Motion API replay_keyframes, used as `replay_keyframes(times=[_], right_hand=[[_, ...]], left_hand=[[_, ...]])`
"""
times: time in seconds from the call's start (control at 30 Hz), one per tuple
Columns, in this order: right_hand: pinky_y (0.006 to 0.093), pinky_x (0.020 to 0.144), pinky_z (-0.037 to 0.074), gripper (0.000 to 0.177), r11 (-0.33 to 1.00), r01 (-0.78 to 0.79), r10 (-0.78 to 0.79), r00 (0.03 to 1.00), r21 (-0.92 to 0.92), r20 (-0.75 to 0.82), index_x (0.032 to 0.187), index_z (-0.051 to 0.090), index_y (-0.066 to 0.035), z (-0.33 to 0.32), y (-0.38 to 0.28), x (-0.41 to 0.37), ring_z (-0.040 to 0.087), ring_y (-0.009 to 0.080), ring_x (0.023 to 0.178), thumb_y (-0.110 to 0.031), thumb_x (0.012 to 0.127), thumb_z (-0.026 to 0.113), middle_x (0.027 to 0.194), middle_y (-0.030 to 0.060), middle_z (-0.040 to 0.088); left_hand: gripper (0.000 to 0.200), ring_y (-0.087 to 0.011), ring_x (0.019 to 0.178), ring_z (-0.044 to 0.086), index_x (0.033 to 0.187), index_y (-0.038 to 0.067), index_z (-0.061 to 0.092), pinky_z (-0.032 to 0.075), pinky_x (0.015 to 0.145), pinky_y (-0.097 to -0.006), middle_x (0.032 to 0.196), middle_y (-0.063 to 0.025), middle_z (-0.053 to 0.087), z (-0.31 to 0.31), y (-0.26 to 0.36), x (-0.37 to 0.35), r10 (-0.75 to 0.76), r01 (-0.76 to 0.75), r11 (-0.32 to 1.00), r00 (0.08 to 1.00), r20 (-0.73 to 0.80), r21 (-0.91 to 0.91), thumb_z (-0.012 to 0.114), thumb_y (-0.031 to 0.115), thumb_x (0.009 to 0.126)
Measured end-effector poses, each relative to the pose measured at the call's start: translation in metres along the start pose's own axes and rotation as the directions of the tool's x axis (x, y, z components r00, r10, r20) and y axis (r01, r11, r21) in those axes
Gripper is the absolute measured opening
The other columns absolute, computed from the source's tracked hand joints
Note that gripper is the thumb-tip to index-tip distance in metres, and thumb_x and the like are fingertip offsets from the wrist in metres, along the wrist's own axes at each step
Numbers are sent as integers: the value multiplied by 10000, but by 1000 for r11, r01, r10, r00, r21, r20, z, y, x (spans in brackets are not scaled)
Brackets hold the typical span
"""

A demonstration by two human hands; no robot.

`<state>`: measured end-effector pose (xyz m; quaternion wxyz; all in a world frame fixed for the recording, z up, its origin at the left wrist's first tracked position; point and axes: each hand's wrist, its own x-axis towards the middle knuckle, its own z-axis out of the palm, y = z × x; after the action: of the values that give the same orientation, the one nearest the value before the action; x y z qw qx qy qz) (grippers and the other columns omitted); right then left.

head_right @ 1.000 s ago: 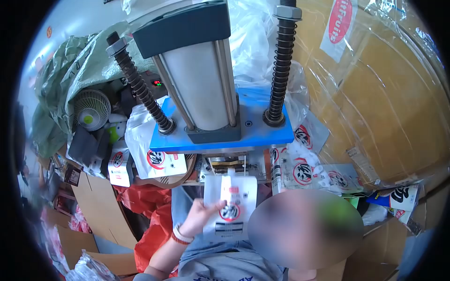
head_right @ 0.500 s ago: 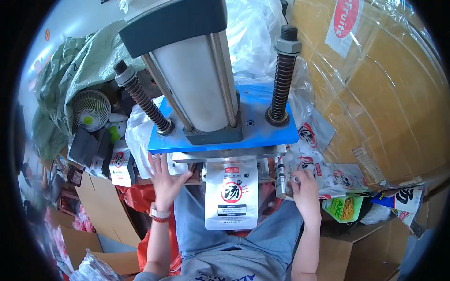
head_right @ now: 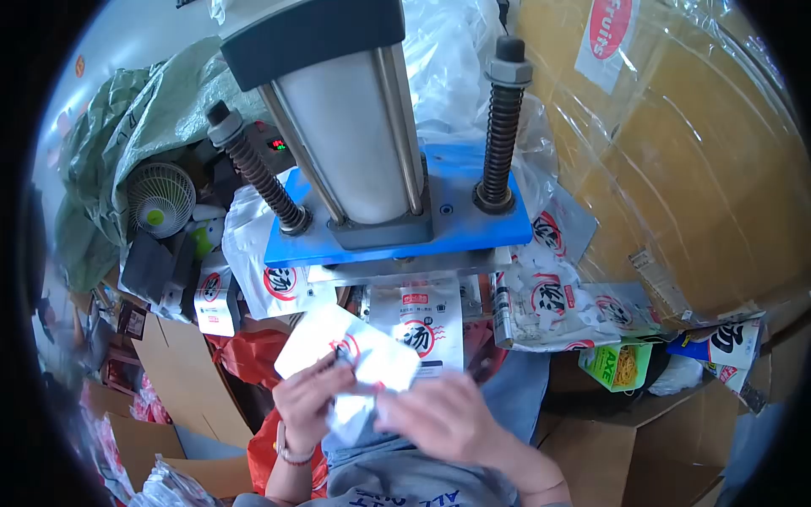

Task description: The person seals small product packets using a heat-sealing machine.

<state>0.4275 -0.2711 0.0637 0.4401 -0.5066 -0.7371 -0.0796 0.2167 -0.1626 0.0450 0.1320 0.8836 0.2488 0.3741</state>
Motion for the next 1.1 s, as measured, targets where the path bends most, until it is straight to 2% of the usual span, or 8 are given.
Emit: replay_keyframes(times=[0.23,0.33,0.57,0.7,0.8,0.87,0.93,1.1], right_hand=[[396,811,375,472,974,-221,218,974,49,65,1062,696,-101,-31,-5,9,565,212,854,-372,704,843,1016,8,626],[402,929,424,584,868,-496,497,866,28,-63,1165,628,-19,-21,19,0,577,313,1021,-293,702,854,1111,140,628],[430,948,432,271,686,-640,531,766,-347,-362,1143,627,9,-47,69,-14,569,368,1084,-156,928,632,1136,182,630],[423,837,467,226,508,-803,822,560,-313,-103,1105,610,7,-15,113,-74,595,390,989,-166,1004,505,1102,202,592],[374,779,479,166,662,-716,732,681,-223,-12,1078,611,-10,-20,90,-68,605,341,873,-115,992,514,1038,164,590],[331,784,478,154,647,-762,762,647,-22,-15,1104,602,-20,-30,87,-66,611,248,898,-69,971,541,1076,111,611],[291,812,482,287,576,-753,800,600,317,-29,1169,548,-14,-32,96,-75,600,147,985,-5,893,628,1183,84,616],[296,824,504,432,477,-490,809,569,729,-147,1175,503,-11,-36,65,-61,639,193,940,10,796,708,1087,136,653]], left_hand=[[270,-256,800,724,1118,31,713,575,672,-325,949,-85,743,5,15,4,16,172,911,893,449,-374,687,78,853],[261,-117,826,680,1134,-4,703,528,769,-278,912,-30,741,77,-14,-6,-394,762,282,646,654,-583,680,169,940],[278,-194,923,707,1167,-34,634,580,805,-334,1058,-115,707,94,-37,60,-442,765,-281,433,785,-580,675,86,920],[356,-171,983,679,1212,-35,595,555,842,-308,1097,-103,692,101,-40,55,-493,781,-177,457,740,-600,708,107,905],[671,-192,1049,648,1353,2,506,517,907,-353,1237,-133,638,73,-75,44,-597,801,235,566,568,-551,806,294,829],[888,-302,1266,538,1461,33,376,435,1038,-434,1425,-195,498,46,-96,39,-422,421,906,905,-58,-37,826,372,775],[1080,-375,1421,356,1524,38,236,339,1118,-490,1550,-197,341,33,-122,19,-466,268,639,881,86,721,844,418,716],[401,-308,1089,663,1108,78,717,542,886,-358,1099,-150,701,19,-127,-34,-393,365,903,914,96,226,640,-76,746]])
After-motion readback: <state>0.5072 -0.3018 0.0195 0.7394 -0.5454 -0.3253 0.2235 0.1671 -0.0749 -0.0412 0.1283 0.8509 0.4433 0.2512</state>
